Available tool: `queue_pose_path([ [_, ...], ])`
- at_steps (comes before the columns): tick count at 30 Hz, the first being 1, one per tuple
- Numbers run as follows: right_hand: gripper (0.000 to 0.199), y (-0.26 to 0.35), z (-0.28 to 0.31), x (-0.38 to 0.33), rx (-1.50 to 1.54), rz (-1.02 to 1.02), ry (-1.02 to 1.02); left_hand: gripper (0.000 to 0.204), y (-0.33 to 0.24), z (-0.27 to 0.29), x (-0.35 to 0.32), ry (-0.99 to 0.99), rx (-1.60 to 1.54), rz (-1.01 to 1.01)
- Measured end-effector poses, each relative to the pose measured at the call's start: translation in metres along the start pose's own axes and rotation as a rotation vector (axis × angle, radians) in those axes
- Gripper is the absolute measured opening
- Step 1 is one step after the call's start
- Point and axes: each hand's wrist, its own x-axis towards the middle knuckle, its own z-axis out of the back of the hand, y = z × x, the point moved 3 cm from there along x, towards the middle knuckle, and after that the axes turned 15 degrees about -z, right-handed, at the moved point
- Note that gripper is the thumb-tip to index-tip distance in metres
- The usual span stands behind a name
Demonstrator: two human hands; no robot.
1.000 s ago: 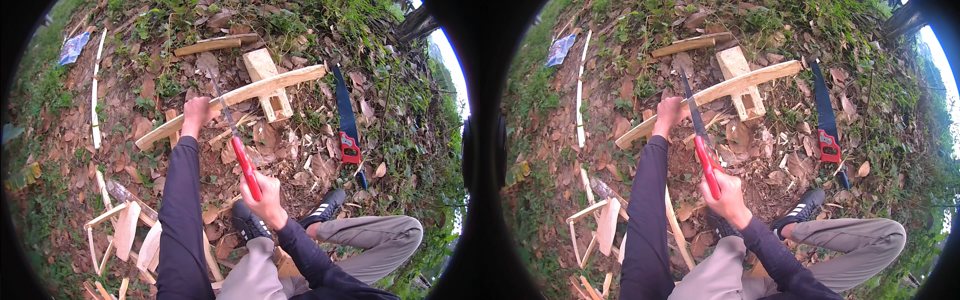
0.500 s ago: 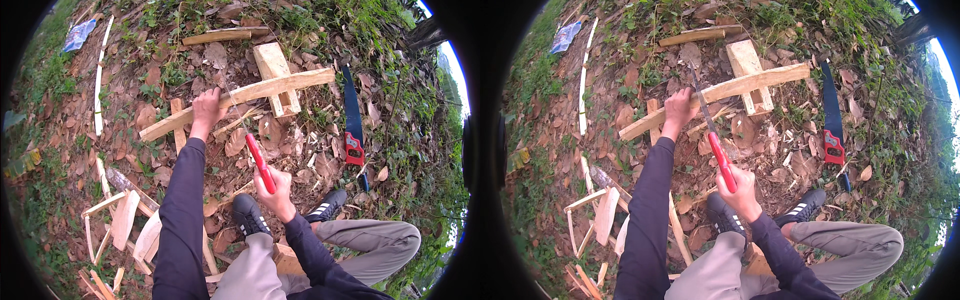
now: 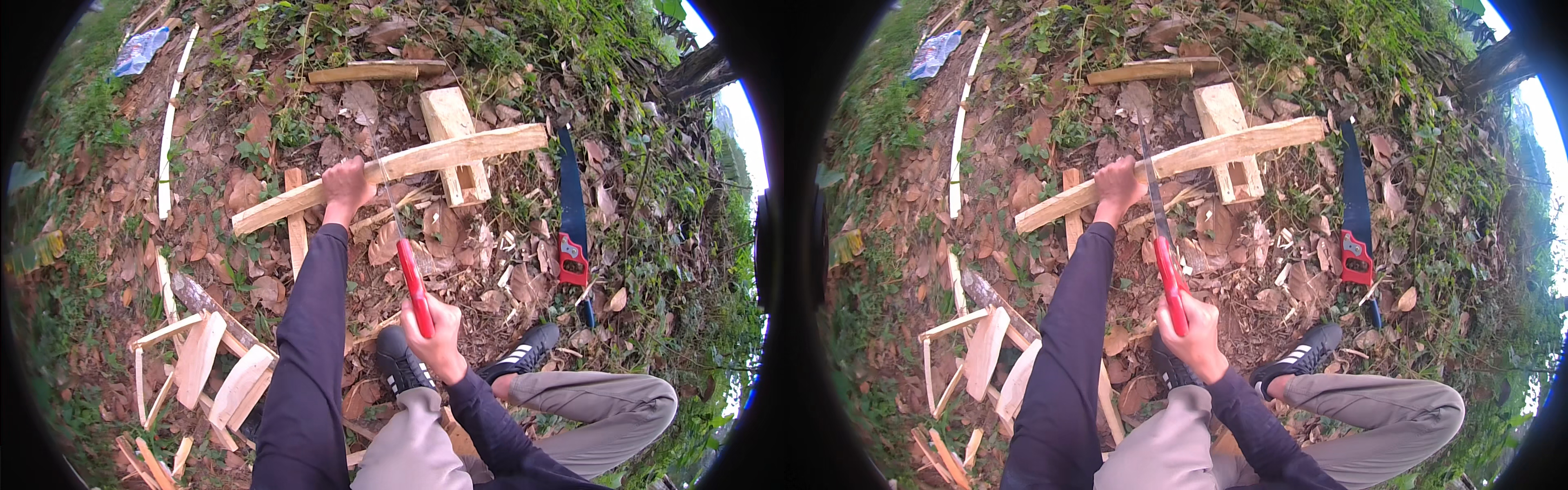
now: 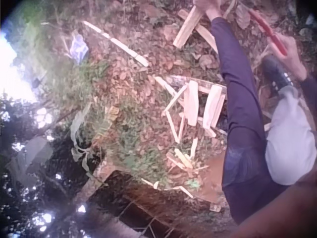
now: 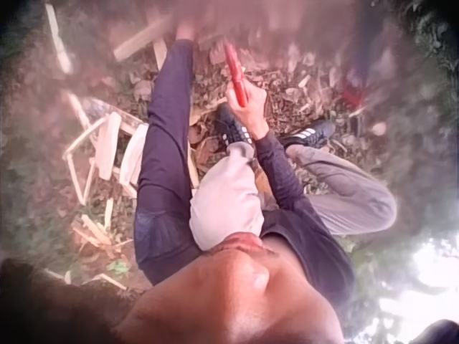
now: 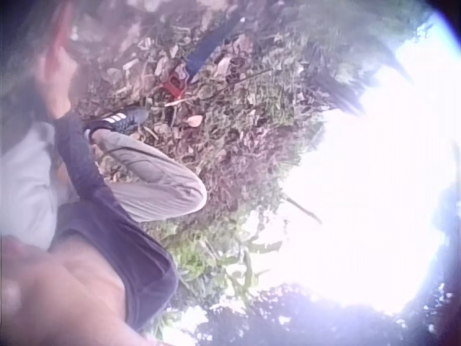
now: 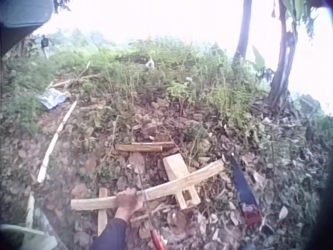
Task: The person uses a hand saw to cut wooden planks into smaller pieces while sitting on the ground. They repeatedly position planks, saw them, and stack the cut pieces nearby.
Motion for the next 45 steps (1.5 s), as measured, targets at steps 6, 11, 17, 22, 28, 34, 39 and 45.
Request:
queue_pose_path([
  [6,0.017,0.016,0.020,0.019,0.016,-0.080,0.045,0.020,0.002,0.007,0.000,0.085,-0.106,0.031],
  [11,0.013,0.021,0.014,0.032,0.040,-0.075,0.023,0.020,-0.002,0.014,0.003,0.203,-0.101,0.066],
  [17,0.007,0.011,0.022,0.009,-0.051,-0.032,0.057,0.019,0.010,0.018,0.019,0.189,-0.196,0.104],
  [22,0.007,0.013,0.016,-0.001,-0.034,-0.030,0.041,0.018,0.001,0.023,-0.002,0.182,-0.144,0.065],
  [28,0.009,-0.001,0.023,-0.008,-0.029,-0.060,0.071,0.015,-0.005,0.026,-0.001,0.106,-0.200,-0.042],
  [34,0.011,-0.007,0.002,-0.026,0.014,-0.073,0.048,0.021,-0.005,0.023,-0.009,0.207,-0.167,0.035],
  [39,0.022,-0.021,0.014,-0.029,-0.028,-0.097,0.129,0.017,-0.016,0.027,-0.015,0.032,-0.144,-0.026],
  [45,0.028,-0.028,0.019,-0.039,0.041,-0.153,0.140,0.024,-0.025,0.019,-0.034,0.069,-0.088,-0.049],
])
